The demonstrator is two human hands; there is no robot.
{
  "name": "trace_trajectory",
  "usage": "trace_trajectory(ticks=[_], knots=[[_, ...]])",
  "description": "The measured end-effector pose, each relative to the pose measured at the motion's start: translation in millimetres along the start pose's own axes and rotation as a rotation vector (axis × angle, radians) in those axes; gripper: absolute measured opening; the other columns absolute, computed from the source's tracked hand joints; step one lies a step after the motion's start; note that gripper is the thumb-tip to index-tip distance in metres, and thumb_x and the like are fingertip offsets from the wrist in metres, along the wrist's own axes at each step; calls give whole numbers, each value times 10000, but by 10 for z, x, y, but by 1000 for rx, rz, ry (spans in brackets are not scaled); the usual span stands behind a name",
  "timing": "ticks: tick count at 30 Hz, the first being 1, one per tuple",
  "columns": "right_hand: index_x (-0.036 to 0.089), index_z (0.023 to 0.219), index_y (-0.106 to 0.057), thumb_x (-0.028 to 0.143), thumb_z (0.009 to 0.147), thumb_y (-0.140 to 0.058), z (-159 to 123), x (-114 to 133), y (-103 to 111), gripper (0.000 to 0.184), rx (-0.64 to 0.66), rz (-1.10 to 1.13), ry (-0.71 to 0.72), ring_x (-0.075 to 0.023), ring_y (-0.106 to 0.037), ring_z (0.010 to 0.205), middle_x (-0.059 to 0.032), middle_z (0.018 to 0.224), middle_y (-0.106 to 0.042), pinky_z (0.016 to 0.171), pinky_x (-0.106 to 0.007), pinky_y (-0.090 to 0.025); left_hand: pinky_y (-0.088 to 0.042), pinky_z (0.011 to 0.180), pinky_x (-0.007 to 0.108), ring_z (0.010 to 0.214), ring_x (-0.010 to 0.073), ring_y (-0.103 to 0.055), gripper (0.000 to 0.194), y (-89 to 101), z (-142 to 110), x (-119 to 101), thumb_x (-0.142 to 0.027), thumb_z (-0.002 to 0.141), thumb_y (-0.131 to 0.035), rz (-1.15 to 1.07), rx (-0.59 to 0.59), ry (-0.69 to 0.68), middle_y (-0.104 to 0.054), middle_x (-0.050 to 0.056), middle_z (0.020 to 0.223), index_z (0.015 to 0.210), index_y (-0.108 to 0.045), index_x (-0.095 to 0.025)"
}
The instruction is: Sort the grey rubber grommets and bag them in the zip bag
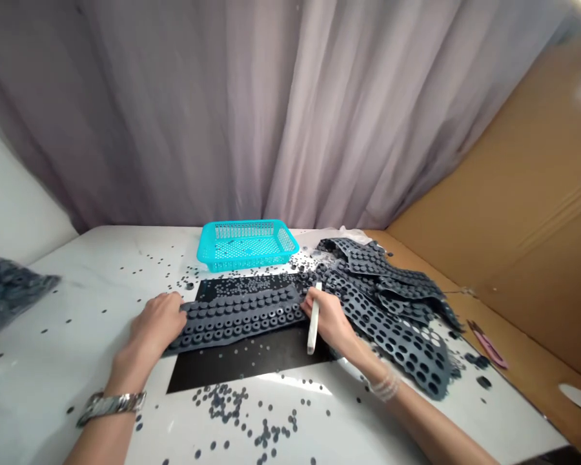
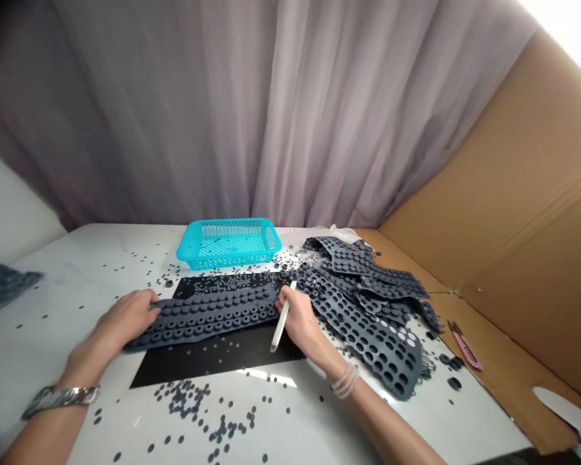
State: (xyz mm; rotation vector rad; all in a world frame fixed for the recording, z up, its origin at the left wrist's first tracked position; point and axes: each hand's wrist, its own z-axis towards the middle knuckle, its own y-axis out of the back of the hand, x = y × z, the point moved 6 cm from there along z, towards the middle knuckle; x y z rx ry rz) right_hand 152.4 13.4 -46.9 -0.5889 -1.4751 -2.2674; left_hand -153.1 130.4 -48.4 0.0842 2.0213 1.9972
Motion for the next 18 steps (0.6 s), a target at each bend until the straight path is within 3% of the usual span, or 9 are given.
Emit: trace_trajectory(ticks=[3,6,11,14,18], knots=[[230,616,-280,218,806,-476,26,-182,225,274,-53,-21,-27,-133,-402,536,26,550,-410,546,-245,-318,-455,732,288,852,212,-628,215,-9,43,-200,-264,809,-440,-31,33,-51,-680,47,859,898,-630,-218],[232,649,-338,304,866,-466,-17,-303,513,262,-85,-79,-81,-146,-403,507,20,553,-425,536,-267,-293,-454,749,282,860,202,-623,229,-29,85,-375,-281,833,-427,-71,39,-90,-669,39,876,910,-635,-225],[236,880,-498,381,971,-318,-205,-101,885,248,-122,-125,-86,-172,-511,563,-2,664,-521,576,-286,-379,-438,844,327,986,239,-583,285,22,97,-389,-291,831,-443,-124,2,-128,-624,99,1034,1027,-617,-177],[226,909,-549,383,981,-308,-237,154,818,296,-66,-9,-33,-168,-555,622,-24,739,-585,624,-298,-438,-415,891,322,981,219,-579,297,128,57,-331,-296,828,-452,-180,9,-176,-620,97,1042,1033,-620,-162],[202,1074,-608,414,926,-462,-152,442,460,297,13,147,-102,-179,-638,658,-47,813,-695,595,-301,-494,-392,903,268,1023,174,-553,254,207,-104,-337,-330,817,-499,-338,114,-363,-625,36,1077,998,-637,-217]])
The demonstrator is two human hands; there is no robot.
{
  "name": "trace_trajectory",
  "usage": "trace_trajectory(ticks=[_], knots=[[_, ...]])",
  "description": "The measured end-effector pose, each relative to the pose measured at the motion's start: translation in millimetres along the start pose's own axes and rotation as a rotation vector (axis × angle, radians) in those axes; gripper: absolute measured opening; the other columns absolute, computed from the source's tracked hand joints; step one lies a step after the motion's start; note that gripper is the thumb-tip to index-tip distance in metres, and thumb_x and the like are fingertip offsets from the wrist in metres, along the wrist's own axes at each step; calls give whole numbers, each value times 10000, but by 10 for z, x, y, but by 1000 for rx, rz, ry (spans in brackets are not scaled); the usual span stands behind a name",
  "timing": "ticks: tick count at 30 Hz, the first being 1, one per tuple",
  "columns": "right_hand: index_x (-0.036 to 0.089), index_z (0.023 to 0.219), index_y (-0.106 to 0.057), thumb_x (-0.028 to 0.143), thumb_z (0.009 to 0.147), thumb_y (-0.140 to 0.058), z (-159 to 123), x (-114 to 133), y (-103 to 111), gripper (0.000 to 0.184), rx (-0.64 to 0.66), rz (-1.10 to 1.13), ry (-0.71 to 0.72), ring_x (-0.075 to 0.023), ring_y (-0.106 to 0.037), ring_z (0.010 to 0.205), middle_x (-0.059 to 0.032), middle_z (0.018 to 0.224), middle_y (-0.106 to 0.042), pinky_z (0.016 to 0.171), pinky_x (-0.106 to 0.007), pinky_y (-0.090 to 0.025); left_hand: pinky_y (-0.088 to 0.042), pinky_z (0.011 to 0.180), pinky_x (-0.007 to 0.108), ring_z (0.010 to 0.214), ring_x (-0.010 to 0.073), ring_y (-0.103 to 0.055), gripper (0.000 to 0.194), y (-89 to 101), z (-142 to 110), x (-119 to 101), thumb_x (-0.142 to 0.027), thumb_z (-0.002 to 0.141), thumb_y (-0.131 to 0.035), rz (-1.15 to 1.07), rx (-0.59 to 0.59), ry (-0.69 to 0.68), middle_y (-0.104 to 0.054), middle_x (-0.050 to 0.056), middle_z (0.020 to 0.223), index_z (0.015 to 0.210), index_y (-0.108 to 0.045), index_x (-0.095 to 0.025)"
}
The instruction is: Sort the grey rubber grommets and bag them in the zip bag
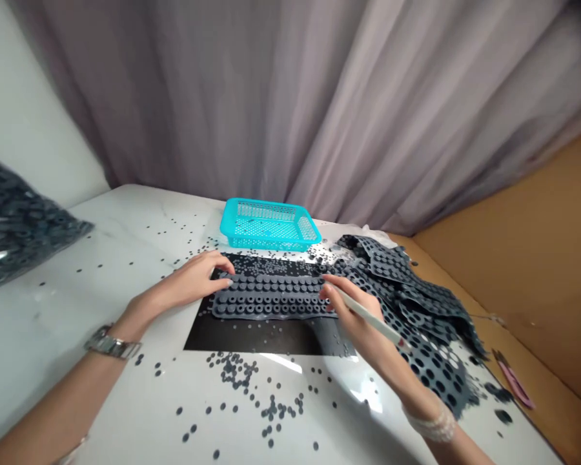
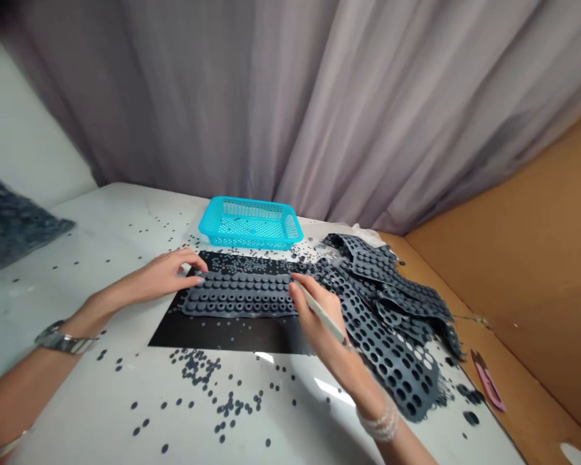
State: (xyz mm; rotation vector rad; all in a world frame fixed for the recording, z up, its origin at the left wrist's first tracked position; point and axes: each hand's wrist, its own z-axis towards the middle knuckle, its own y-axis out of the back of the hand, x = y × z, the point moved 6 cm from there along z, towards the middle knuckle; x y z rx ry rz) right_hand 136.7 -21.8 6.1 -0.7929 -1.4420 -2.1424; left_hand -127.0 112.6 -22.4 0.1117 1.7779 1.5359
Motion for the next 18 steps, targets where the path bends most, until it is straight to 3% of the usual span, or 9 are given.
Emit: trace_trajectory(ticks=[5,9,12,18], knots=[[186,968,-632,325,914,-503,17,430,-656,197,162,47,188,-171,-676,621,-53,784,-729,523,-266,-508,-339,981,319,1164,210,-463,333,-151,-229,8,-383,789,-557,-182,132,-93,-522,45,1254,1091,-614,-254],[206,962,-629,192,897,-515,-90,695,-1065,132,279,9,546,-221,-700,935,-77,965,-737,773,-343,-565,-326,990,337,1180,220,-418,310,-232,-281,31,-327,772,-565,-199,97,-111,-494,37,1233,1074,-616,-279],[198,986,-620,121,880,-525,-148,771,-1193,162,304,-31,715,-235,-647,1081,-93,1041,-724,863,-390,-540,-335,970,340,1130,217,-429,265,-264,-276,31,-283,769,-564,-188,58,-133,-493,37,1169,1026,-626,-265],[191,998,-587,63,864,-531,-172,825,-1211,193,318,-82,799,-230,-639,1070,-117,1065,-712,821,-388,-528,-326,964,331,1097,207,-426,267,-326,-278,51,-243,762,-565,-173,9,-197,-481,42,1126,1025,-613,-245]])
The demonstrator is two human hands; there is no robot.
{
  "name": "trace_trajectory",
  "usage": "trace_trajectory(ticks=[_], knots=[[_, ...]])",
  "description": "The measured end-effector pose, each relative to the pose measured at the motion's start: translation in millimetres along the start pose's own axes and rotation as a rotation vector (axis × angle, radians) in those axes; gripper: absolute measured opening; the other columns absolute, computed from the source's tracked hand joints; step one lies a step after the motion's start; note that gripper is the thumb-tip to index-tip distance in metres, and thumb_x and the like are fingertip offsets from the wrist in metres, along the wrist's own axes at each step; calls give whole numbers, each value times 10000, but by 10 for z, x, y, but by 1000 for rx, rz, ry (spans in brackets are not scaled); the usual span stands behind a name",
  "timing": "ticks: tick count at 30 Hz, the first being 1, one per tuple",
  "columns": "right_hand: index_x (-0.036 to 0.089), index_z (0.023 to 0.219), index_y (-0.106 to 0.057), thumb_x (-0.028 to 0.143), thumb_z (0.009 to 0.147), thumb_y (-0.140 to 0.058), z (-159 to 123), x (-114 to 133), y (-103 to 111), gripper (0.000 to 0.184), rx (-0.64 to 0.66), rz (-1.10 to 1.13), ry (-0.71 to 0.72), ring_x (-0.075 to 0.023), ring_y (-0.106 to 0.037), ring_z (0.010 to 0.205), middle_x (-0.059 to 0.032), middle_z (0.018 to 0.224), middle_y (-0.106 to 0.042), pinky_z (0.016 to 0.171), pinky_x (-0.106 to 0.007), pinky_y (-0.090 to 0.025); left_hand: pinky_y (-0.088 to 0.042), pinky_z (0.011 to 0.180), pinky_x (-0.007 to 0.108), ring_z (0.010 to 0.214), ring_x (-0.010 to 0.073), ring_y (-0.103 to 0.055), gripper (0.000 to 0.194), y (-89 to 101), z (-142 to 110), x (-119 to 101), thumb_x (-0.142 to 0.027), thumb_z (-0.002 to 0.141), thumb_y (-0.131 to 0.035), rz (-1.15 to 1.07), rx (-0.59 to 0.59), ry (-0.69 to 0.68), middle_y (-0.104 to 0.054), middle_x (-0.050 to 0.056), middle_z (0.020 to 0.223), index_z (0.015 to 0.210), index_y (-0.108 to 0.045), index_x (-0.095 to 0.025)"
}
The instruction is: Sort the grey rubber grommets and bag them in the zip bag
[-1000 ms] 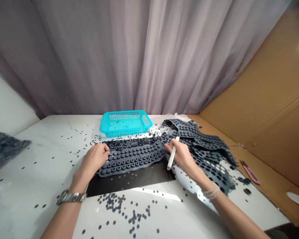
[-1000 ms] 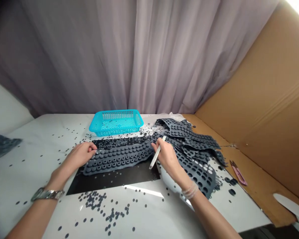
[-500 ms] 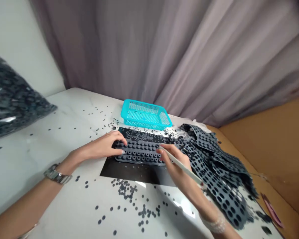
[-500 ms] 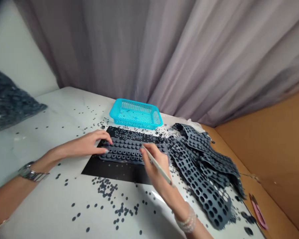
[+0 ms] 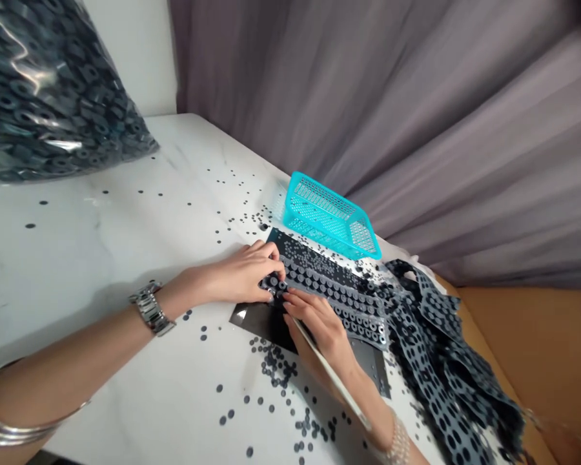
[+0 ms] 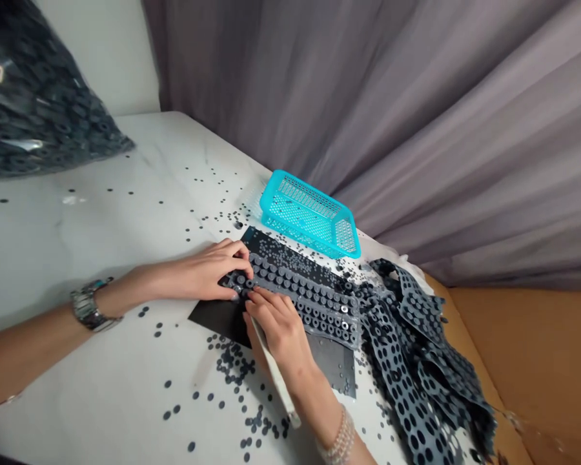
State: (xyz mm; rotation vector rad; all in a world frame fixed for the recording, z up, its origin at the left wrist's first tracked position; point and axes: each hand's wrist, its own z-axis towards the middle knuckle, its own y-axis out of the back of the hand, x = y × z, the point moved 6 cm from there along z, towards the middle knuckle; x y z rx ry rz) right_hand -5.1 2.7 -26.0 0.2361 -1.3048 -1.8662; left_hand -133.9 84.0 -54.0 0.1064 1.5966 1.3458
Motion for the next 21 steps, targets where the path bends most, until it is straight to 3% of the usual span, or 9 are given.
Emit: trace_trajectory(ticks=[13,18,21], knots=[[175,1030,-519,56,899,-483,34,-39,-118,181,86,-123,59,-255,-584,1158,-151,1132,-666,844,-407,-533,-329,928,331,1066,209,-448,277,-27,2,27,-325,793,-567,48,13,-19,-499,41,1140,1057,-601,-248],[174,1102,-487,46,913,-441,-65,-68,-177,233,75,-137,45,-257,-497,1253,-172,1203,-618,934,-442,-519,-315,923,355,1082,219,-446,277,-60,9,76,-351,786,-575,67,16,9,-514,28,1170,1053,-580,-274],[172,1099,-483,37,906,-447,-143,-118,-192,238,0,-147,-31,-255,-485,1264,-173,1211,-611,966,-448,-505,-298,927,379,1108,229,-430,259,-83,19,90,-322,788,-565,81,12,45,-517,28,1186,1042,-568,-268]])
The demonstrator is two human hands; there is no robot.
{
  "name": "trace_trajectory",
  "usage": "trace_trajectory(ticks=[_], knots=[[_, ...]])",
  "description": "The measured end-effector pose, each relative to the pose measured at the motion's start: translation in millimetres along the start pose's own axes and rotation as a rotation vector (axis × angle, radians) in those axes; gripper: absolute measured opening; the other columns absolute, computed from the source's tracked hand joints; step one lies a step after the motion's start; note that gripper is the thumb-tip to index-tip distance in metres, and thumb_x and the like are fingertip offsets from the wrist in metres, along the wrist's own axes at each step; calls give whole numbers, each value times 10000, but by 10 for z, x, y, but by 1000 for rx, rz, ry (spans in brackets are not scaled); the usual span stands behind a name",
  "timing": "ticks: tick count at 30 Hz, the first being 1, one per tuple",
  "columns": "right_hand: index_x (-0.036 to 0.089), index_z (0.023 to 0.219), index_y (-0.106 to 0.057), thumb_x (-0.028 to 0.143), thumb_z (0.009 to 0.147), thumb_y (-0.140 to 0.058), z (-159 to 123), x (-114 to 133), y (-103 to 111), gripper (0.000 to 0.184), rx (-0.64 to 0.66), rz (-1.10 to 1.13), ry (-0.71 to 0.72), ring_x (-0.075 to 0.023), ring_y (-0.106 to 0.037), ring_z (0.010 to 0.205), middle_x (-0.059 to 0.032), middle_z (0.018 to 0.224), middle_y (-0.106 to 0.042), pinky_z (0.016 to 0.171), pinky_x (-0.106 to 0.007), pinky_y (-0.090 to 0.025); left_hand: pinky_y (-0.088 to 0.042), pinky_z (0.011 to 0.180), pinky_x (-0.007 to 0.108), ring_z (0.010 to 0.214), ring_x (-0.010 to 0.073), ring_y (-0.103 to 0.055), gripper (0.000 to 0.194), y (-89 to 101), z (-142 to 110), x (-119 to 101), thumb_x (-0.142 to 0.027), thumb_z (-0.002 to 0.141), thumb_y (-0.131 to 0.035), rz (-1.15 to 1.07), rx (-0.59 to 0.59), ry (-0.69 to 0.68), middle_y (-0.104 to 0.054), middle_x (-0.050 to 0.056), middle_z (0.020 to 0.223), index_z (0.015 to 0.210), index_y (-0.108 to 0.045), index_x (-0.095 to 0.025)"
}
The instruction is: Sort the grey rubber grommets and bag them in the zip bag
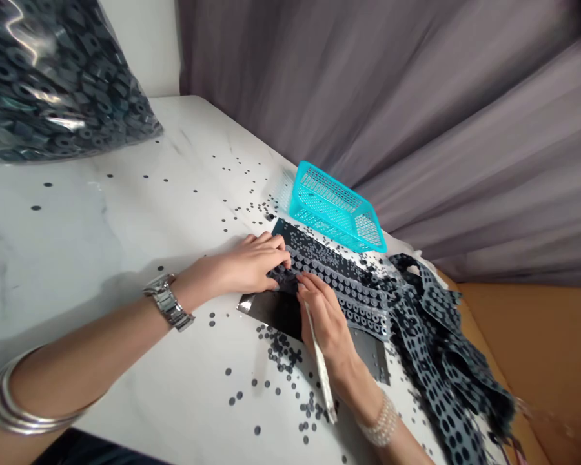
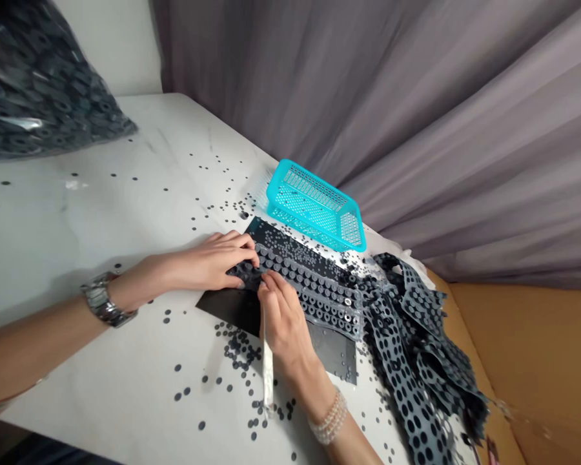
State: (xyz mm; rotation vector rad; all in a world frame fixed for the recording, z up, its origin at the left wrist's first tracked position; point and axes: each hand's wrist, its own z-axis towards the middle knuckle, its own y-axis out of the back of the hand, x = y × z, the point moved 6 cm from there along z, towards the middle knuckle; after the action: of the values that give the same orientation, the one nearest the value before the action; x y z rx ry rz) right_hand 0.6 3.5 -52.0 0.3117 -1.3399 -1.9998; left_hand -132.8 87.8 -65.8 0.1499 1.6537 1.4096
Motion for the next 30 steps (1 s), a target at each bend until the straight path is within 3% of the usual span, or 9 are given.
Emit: trace_trajectory(ticks=[5,7,9,13,19,30], knots=[[191,1009,-511,51,898,-465,-37,-134,264,184,-261,-119,-197,-231,-600,1136,-157,1159,-644,868,-384,-553,-295,922,398,1126,235,-415,270,4,18,-32,-271,770,-559,-14,30,13,-527,32,1159,1040,-572,-260],[204,1000,-522,90,903,-486,-27,-190,396,154,-300,-154,-285,-223,-636,1079,-136,1128,-663,843,-369,-559,-299,921,398,1128,239,-412,273,15,19,-40,-268,764,-555,-22,47,17,-531,34,1149,1036,-579,-262],[217,992,-529,130,906,-502,-1,-213,425,126,-225,-108,-324,-219,-646,1064,-119,1132,-669,846,-369,-557,-300,926,399,1133,245,-409,283,29,11,-40,-264,756,-559,-23,50,30,-530,39,1159,1038,-587,-260],[222,953,-545,142,906,-509,51,-133,284,100,-63,22,-266,-232,-598,1153,-114,1188,-654,901,-402,-529,-305,945,401,1142,258,-409,342,58,-29,-57,-257,725,-589,-43,52,37,-513,49,1196,1066,-597,-253],[219,943,-549,113,885,-523,175,50,105,123,19,106,-46,-237,-574,1178,-114,1189,-649,910,-422,-513,-322,972,397,1160,260,-394,377,91,-56,-74,-296,727,-607,-111,114,72,-475,76,1213,1097,-596,-228],[211,989,-548,123,900,-503,206,44,49,133,119,152,-29,-233,-532,1227,-129,1253,-607,955,-432,-481,-290,1023,410,1188,254,-385,361,97,-15,17,-341,721,-598,-184,130,87,-478,53,1237,1071,-614,-254]])
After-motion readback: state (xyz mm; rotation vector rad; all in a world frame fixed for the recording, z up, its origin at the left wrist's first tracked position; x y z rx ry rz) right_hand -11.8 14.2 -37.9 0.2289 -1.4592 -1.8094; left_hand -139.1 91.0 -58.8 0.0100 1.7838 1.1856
